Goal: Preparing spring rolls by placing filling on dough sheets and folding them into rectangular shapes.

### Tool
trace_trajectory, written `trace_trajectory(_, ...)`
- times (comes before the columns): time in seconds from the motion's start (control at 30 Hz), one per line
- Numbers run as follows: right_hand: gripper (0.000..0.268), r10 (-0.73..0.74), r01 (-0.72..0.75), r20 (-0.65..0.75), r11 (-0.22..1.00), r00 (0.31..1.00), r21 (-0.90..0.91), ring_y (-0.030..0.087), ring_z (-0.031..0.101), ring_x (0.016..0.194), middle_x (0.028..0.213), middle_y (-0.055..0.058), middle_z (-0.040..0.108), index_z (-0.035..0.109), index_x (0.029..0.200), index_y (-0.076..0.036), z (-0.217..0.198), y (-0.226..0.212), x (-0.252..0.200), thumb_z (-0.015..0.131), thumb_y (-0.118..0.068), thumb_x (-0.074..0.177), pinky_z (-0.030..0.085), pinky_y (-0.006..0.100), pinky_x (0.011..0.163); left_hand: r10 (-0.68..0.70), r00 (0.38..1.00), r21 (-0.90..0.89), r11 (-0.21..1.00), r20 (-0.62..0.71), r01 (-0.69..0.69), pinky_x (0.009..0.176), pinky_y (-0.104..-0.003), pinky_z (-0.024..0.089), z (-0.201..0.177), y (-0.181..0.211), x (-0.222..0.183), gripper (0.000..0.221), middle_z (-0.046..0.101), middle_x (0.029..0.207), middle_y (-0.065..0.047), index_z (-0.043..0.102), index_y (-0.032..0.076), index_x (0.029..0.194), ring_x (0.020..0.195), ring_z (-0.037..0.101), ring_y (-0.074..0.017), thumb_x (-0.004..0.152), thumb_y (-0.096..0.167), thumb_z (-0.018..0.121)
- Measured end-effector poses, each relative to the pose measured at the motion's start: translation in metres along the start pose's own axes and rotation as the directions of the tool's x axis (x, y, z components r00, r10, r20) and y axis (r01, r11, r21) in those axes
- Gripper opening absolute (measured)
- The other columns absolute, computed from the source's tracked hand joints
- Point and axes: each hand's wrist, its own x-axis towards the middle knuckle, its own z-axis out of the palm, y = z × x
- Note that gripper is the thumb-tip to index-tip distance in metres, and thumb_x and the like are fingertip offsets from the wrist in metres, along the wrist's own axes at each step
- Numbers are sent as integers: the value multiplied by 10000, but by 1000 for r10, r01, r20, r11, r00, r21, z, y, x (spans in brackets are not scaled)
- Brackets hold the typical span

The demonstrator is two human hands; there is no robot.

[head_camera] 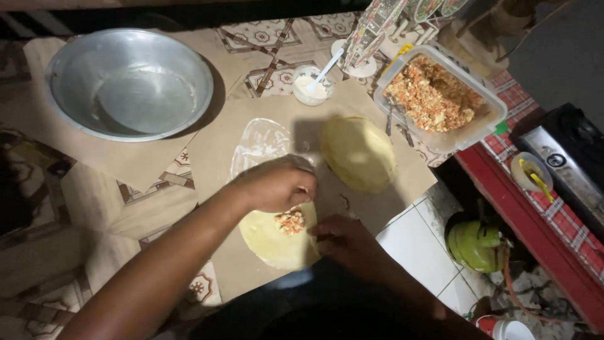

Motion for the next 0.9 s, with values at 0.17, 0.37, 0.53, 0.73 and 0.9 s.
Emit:
trace_trajectory(0.17, 263, -54, 49, 56, 996, 997, 78, 210, 751, 1015, 1213, 120, 691, 706, 1161, -42, 20, 4, 1, 740, -68, 901, 634, 315, 892, 70, 993, -31, 997, -94, -73, 891, -433, 478, 4, -8, -19, 75, 739, 857, -44, 746, 110, 849, 911, 664, -266, 861, 49, 704)
trace_trajectory(0.37, 223, -265, 297, 145, 910, 953, -290, 296, 692, 1146, 1146, 124, 752, 754, 1090, -84, 19, -40, -7, 670, -196, 917, 500, 433, 991, 21, 984, -118, 992, -174, -42, 800, -389, 532, 16, -13, -45, 213, 734, 934, -80, 769, 81, 969, 890, 699, -282, 801, -34, 707)
trace_trajectory(0.53, 230, -185, 246, 216, 922, 959, -299, 249, 728, 987, 1094, 96, 739, 775, 1064, -86, 29, -75, -13, 689, -179, 872, 550, 338, 889, -113, 971, -225, 972, -211, 64, 764, -333, 536, 10, -10, -76, 206, 727, 970, -47, 760, 89, 1017, 854, 699, -199, 855, -31, 719)
trace_trajectory(0.73, 119, -522, 599, 298, 648, 799, -470, 295, 577, 861, 911, 102, 610, 646, 949, -47, 47, -85, 8, 711, -146, 935, 483, 398, 760, -285, 927, -83, 959, -242, 273, 882, -361, 561, 3, -2, -114, 159, 780, 1028, -4, 811, 144, 958, 1066, 708, -214, 815, 74, 810)
trace_trajectory(0.9, 193, -547, 596, 326, 439, 771, -672, 285, 579, 871, 928, 63, 650, 600, 953, -127, 69, -61, 21, 734, -212, 843, 473, 417, 823, -243, 935, -69, 970, -258, 233, 883, -353, 542, 7, 11, -134, 182, 678, 995, -21, 807, 113, 916, 1021, 671, -218, 774, 1, 823)
